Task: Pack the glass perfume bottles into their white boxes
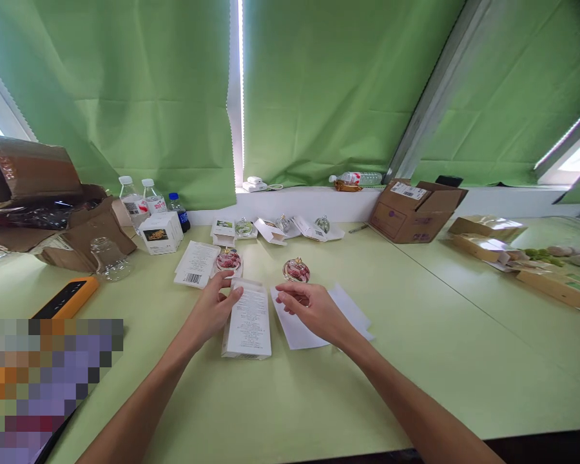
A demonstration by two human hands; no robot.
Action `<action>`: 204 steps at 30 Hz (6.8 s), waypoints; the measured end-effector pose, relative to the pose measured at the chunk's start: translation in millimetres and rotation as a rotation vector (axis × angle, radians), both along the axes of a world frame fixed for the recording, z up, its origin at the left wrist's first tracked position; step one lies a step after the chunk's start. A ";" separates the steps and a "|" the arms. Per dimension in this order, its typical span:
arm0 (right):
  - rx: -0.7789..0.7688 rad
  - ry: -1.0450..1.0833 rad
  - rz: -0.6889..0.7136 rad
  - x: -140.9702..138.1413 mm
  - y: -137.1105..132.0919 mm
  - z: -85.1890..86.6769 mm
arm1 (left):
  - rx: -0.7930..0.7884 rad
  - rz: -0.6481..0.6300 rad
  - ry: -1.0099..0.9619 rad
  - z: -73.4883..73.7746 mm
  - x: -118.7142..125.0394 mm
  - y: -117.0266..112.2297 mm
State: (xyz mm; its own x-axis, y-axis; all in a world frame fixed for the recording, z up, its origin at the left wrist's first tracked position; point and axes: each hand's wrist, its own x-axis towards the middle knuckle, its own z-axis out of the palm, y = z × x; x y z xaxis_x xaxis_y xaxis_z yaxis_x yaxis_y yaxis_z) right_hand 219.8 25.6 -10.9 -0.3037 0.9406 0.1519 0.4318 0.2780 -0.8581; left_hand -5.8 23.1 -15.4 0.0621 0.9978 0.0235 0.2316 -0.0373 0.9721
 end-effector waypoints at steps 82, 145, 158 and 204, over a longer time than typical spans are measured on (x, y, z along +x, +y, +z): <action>-0.044 0.079 -0.213 17.5 15.1 6.9 | 0.098 0.267 -0.331 20.2 -19.5 -2.6; -0.417 0.788 0.233 19.0 8.3 15.2 | -0.227 -0.194 -0.707 16.0 4.5 -12.9; -0.353 0.823 0.272 15.8 5.0 20.7 | -0.171 -0.143 -0.537 13.8 3.7 -10.0; -0.296 0.576 0.216 8.7 2.5 18.4 | -0.117 -0.043 -0.430 13.9 12.4 -13.3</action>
State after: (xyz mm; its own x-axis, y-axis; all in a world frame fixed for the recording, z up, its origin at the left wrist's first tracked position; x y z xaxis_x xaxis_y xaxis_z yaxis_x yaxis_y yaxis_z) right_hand 228.5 28.1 7.5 -0.4372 0.8947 0.0916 -0.1554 0.0252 -0.9875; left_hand 6.7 9.8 -1.5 0.1130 0.9920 -0.0565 -0.1937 0.0777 0.9780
